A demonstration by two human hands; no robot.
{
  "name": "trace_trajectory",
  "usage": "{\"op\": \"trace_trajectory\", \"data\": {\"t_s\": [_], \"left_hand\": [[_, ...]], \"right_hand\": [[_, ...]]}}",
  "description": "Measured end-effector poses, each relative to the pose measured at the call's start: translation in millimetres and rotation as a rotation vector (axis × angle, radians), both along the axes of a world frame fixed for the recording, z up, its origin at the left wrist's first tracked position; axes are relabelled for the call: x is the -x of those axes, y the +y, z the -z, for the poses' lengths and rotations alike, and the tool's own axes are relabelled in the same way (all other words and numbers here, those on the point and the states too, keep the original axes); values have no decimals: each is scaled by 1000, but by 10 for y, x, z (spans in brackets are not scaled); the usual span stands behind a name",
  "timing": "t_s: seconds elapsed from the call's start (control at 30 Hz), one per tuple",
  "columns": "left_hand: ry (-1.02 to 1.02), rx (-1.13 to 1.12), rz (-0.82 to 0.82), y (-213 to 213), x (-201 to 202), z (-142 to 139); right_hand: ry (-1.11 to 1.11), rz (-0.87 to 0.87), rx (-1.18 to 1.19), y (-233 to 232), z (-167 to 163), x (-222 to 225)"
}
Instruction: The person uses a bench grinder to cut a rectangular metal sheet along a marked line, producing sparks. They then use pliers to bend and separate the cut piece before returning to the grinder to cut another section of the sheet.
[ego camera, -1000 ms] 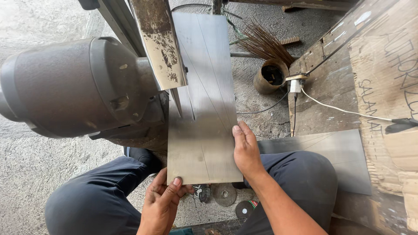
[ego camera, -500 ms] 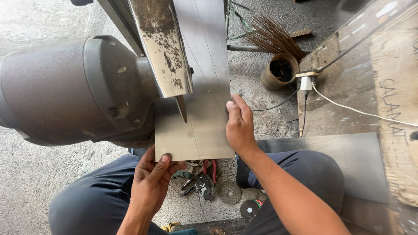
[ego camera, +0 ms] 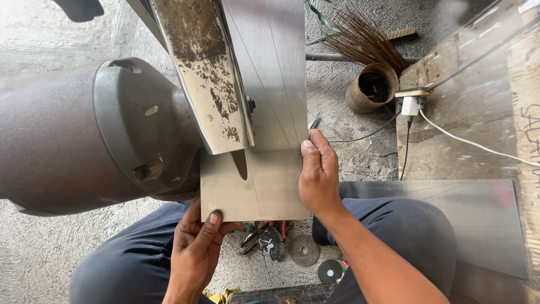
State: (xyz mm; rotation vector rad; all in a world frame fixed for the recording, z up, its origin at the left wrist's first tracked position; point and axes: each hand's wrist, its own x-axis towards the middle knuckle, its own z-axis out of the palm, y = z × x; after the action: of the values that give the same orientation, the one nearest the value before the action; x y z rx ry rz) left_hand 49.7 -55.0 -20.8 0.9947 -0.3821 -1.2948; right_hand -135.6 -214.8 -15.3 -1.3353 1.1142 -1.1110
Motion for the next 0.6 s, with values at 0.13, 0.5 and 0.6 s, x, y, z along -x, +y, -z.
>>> {"op": "trace_trajectory", "data": {"t_s": [0.13,0.5,0.6], "left_hand": [[6,6,4,-2,-9,-7],[-27,32,-1,28,-36,-8],[-16,40,10,25,-37,8]], "right_hand": [[-7,4,21,11,18,4],[-1,5,19,22,14,-8],[3,20,24,27,38,2]]}}
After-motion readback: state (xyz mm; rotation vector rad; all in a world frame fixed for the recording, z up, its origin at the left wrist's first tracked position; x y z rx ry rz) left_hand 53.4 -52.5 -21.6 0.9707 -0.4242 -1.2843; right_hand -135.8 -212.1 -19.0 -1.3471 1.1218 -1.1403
